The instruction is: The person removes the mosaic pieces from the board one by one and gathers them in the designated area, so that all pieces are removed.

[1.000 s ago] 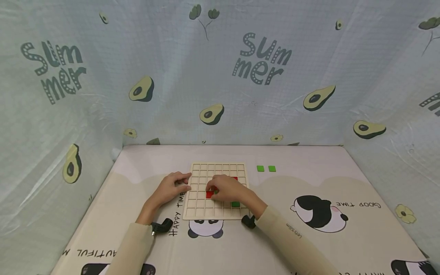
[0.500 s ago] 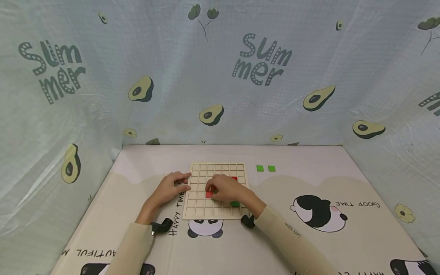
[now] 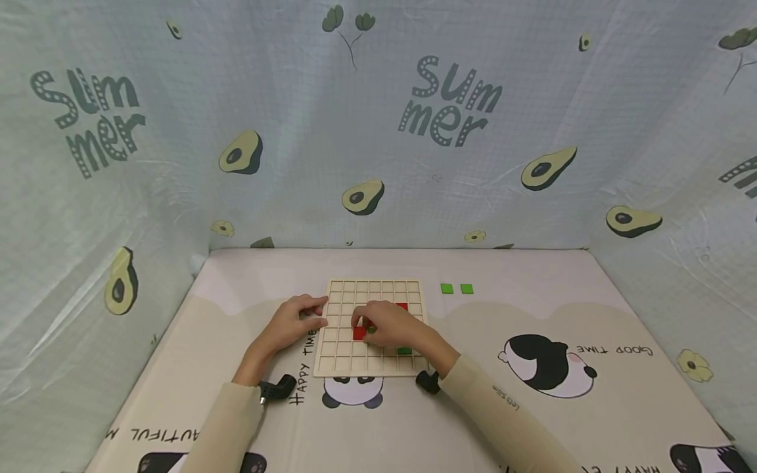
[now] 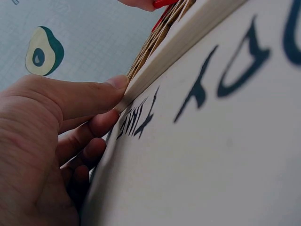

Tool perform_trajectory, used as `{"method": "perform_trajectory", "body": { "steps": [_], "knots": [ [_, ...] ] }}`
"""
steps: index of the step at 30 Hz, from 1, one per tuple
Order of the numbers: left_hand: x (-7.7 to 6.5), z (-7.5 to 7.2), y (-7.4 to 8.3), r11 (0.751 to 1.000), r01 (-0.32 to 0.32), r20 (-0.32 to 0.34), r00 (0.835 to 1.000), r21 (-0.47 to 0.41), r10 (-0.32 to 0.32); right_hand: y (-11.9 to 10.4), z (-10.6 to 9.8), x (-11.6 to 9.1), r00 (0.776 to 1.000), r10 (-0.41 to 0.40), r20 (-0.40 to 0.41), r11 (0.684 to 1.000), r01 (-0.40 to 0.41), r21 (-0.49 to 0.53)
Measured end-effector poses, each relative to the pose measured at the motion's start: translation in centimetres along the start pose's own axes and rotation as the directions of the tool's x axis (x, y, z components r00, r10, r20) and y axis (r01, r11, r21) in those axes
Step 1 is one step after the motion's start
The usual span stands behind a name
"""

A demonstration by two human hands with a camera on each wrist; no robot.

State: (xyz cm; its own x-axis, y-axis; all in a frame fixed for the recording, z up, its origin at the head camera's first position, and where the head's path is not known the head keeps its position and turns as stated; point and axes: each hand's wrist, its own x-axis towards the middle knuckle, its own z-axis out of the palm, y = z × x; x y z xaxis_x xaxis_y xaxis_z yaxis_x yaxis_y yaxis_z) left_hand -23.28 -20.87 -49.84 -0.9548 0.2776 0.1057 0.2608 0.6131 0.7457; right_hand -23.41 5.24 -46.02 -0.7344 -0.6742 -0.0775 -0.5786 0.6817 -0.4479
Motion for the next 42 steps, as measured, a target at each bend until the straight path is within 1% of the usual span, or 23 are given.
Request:
{"method": "perform_trajectory", "body": {
  "steps": [11,17,21,29,37,39,42],
  "knots": [
    [0.1,0.0,-0.1,1.000,0.000,0.006,1.000,0.010,0.000,0.3,0.1,-0.1,1.000,-0.015,-0.009,0.995,0.015,0.099],
    [0.1,-0.1,-0.1,1.000,0.005,0.008,1.000,0.009,-0.005,0.3,0.1,-0.1,0.999,-0.030,-0.021,0.992,0.032,0.122],
    [0.0,0.0,0.0,1.000,0.010,0.009,1.000,0.008,-0.010,0.5,0.1,-0.2,0.999,-0.026,-0.036,0.989,0.031,0.143],
    [0.0,0.0,0.0,1.000,0.011,0.008,1.000,0.015,-0.011,1.1,-0.2,-0.9,0.995,-0.022,-0.099,0.974,0.044,0.221],
    [0.1,0.0,0.0,1.000,-0.002,0.006,1.000,0.018,0.002,2.4,-1.3,-2.0,0.988,-0.010,-0.156,0.965,0.051,0.256],
    [0.1,0.0,0.0,1.000,-0.005,0.006,1.000,0.021,0.005,2.8,-1.7,-2.4,0.985,-0.003,-0.173,0.961,0.051,0.272],
    [0.1,0.0,0.0,1.000,-0.009,0.006,1.000,0.022,0.009,3.4,-2.3,-3.1,0.979,0.034,-0.199,0.956,0.026,0.293]
  ]
}}
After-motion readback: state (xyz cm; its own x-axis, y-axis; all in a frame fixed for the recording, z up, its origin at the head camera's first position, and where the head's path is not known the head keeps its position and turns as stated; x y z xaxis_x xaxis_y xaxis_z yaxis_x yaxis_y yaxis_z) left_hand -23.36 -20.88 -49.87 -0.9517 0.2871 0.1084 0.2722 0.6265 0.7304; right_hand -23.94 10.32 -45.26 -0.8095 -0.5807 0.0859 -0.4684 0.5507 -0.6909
